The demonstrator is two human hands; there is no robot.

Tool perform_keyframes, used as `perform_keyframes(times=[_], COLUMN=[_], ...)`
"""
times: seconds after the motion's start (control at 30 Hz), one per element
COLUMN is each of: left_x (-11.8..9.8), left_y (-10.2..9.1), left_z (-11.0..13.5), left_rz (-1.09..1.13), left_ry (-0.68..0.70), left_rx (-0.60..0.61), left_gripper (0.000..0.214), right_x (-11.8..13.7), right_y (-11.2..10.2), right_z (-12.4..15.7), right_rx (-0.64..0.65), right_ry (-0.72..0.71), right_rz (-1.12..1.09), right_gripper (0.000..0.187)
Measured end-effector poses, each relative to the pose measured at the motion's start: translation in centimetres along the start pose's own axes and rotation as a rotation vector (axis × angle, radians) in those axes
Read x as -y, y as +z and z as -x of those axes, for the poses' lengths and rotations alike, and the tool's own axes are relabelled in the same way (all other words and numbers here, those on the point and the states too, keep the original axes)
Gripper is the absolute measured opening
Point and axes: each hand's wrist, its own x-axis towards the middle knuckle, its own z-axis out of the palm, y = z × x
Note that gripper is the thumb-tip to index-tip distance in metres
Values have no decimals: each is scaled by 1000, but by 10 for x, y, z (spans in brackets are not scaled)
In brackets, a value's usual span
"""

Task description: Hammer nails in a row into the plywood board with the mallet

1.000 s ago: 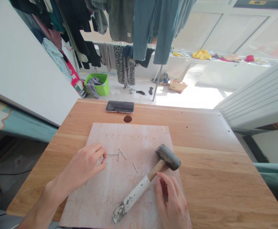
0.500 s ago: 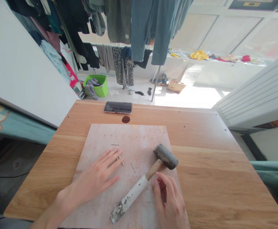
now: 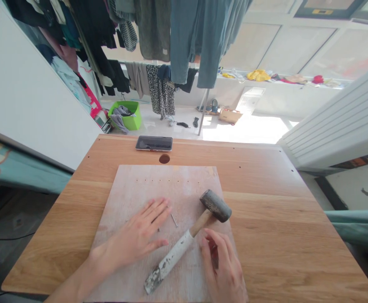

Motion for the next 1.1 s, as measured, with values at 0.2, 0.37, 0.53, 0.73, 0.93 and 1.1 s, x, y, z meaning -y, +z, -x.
perform_keyframes(times=[0.2, 0.37, 0.53, 0.73, 0.93, 1.1], left_x=[-22, 1, 11, -20, -31, -25], left_y=[-10, -19, -18, -19, -24, -20], left_z=[14, 46, 59, 30, 18, 23], left_rz=[-10, -70, 34, 308, 412, 316], left_ry=[44, -247, -316, -257, -215, -182], left_rx=[-67, -228, -226, -58, 56, 72], left_gripper=[52, 33, 26, 39, 40, 44], right_x=[1, 4, 17, 27, 27, 28], right_y=[-1, -4, -1, 3, 2, 4], right_z=[0, 2, -3, -23, -24, -29], right_rx=[-7, 18, 173, 265, 291, 295], right_ry=[6, 44, 132, 70, 112, 217], right_rz=[-15, 0, -30, 13, -15, -63], right_gripper=[20, 24, 37, 40, 42, 41])
